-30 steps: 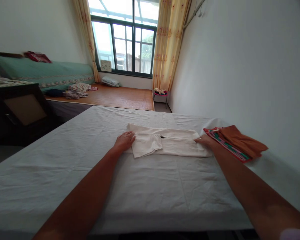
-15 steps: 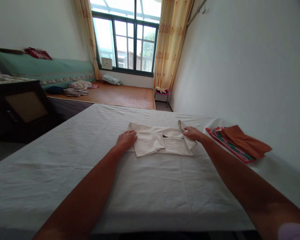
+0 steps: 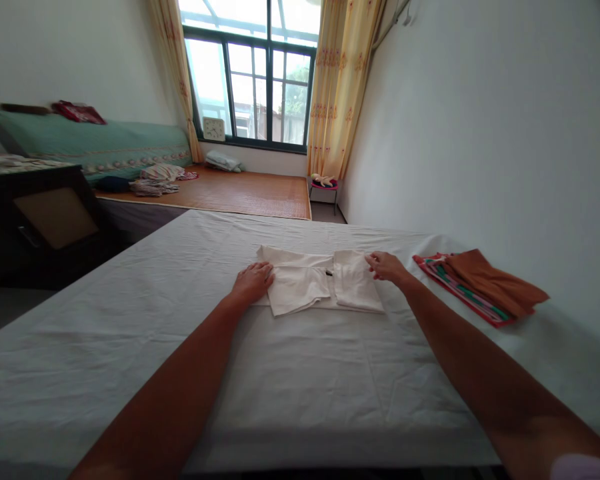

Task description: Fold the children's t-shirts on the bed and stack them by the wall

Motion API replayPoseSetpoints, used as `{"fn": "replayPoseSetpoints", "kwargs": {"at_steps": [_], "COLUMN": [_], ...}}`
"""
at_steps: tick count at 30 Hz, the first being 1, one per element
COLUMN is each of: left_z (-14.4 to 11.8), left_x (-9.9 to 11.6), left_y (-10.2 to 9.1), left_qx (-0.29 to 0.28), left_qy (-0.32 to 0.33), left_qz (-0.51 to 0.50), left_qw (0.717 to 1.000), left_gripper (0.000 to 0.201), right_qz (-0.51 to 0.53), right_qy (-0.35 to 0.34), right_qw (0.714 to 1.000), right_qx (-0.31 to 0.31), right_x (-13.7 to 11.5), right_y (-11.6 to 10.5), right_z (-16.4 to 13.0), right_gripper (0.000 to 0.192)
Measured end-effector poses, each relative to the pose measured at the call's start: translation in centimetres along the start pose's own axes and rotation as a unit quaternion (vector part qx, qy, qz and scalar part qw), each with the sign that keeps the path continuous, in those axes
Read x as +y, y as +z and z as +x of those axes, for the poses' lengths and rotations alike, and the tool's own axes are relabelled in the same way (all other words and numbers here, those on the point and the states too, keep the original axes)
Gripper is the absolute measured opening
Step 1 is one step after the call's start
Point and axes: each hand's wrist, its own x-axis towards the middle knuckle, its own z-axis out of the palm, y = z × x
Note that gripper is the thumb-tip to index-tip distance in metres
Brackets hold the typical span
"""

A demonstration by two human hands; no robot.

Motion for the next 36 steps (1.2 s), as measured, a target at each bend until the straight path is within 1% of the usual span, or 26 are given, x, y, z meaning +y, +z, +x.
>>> {"fn": "replayPoseSetpoints", "kwargs": {"at_steps": [1, 2, 3, 5, 8, 11, 13, 15, 17, 19, 21, 22, 23, 25, 26, 27, 28, 30, 32, 33, 34, 36], "left_z": [0.0, 0.0, 0.1, 0.2, 0.5, 0.8, 1.0, 1.1, 1.0, 0.9, 0.7, 0.5, 0.4, 0.2, 0.1, 0.1, 0.1, 0.1, 0.2, 0.2, 0.2, 0.1], "left_x": [0.0, -0.1, -0.1, -0.2, -0.5, -0.8, -1.1, -1.2, -1.0, -0.6, -0.2, 0.0, 0.0, 0.0, -0.1, -0.2, -0.3, -0.3, -0.1, -0.1, -0.1, -0.4], "left_y": [0.0, 0.1, 0.2, 0.3, 0.3, -0.1, -0.5, -0.9, -1.3, -1.6, -1.9, -2.0, -2.1, -2.1, -2.1, -1.9, -1.8, -1.6, -1.6, -1.7, -1.9, -2.3], "left_qx": [0.000, 0.000, 0.001, 0.007, 0.020, 0.037, 0.065, 0.108, 0.132, 0.112, 0.065, 0.042, 0.021, -0.014, -0.024, -0.029, -0.026, -0.001, 0.027, 0.035, 0.038, 0.030], "left_qy": [0.002, 0.004, 0.006, 0.006, -0.001, -0.024, -0.042, -0.056, -0.057, -0.047, -0.057, -0.073, -0.092, -0.125, -0.132, -0.132, -0.125, -0.100, -0.065, -0.052, -0.047, -0.067], "left_qz": [0.001, 0.001, 0.000, -0.009, -0.055, -0.130, -0.172, -0.221, -0.317, -0.442, -0.547, -0.581, -0.606, -0.631, -0.633, -0.630, -0.620, -0.582, -0.542, -0.533, -0.534, -0.546], "left_qw": [1.000, 1.000, 1.000, 1.000, 0.998, 0.991, 0.982, 0.968, 0.937, 0.889, 0.833, 0.809, 0.790, 0.766, 0.762, 0.765, 0.774, 0.807, 0.838, 0.844, 0.843, 0.834], "left_gripper": [0.043, 0.044, 0.044, 0.044, 0.043, 0.041, 0.041, 0.041, 0.043, 0.050, 0.059, 0.062, 0.064, 0.068, 0.069, 0.069, 0.071, 0.077, 0.077, 0.073, 0.067, 0.062], "right_qz": [-0.026, -0.037, -0.026, 0.053, 0.187, 0.260, 0.302, 0.333, 0.342, 0.332, 0.331, 0.334, 0.341, 0.361, 0.373, 0.386, 0.398, 0.416, 0.427, 0.430, 0.431, 0.427], "right_qy": [0.010, 0.021, 0.029, 0.040, 0.047, 0.034, -0.001, -0.037, -0.061, -0.069, -0.074, -0.087, -0.103, -0.146, -0.166, -0.181, -0.190, -0.179, -0.146, -0.131, -0.120, -0.119], "right_qw": [0.999, 0.999, 0.999, 0.997, 0.978, 0.958, 0.946, 0.934, 0.930, 0.935, 0.937, 0.933, 0.924, 0.897, 0.885, 0.878, 0.877, 0.882, 0.887, 0.889, 0.891, 0.895], "right_qx": [0.017, 0.018, 0.008, -0.026, -0.082, -0.116, -0.122, -0.122, -0.116, -0.101, -0.088, -0.101, -0.142, -0.208, -0.223, -0.216, -0.193, -0.133, -0.094, -0.083, -0.075, -0.057], "right_x": [1.0, 1.8, 2.5, 3.4, 3.2, 1.6, -0.6, -3.9, -7.9, -12.2, -15.9, -17.3, -18.4, -19.5, -19.5, -19.2, -18.8, -17.3, -15.6, -14.7, -13.9, -12.5], "right_y": [0.0, 0.1, 0.4, 1.2, 2.1, 1.9, 1.5, 1.4, 2.2, 3.8, 6.1, 7.3, 8.3, 9.6, 9.9, 10.0, 9.8, 9.1, 8.3, 8.0, 7.8, 7.9], "right_z": [0.2, 0.2, 0.2, -0.1, -0.8, -1.1, -1.0, -0.9, -1.0, -1.4, -1.8, -2.0, -2.2, -2.3, -2.3, -2.1, -1.9, -1.3, -0.8, -0.6, -0.5, -0.4], "right_gripper": [0.039, 0.039, 0.041, 0.044, 0.039, 0.040, 0.045, 0.046, 0.048, 0.054, 0.064, 0.065, 0.067, 0.066, 0.064, 0.060, 0.054, 0.043, 0.034, 0.030, 0.028, 0.025]}}
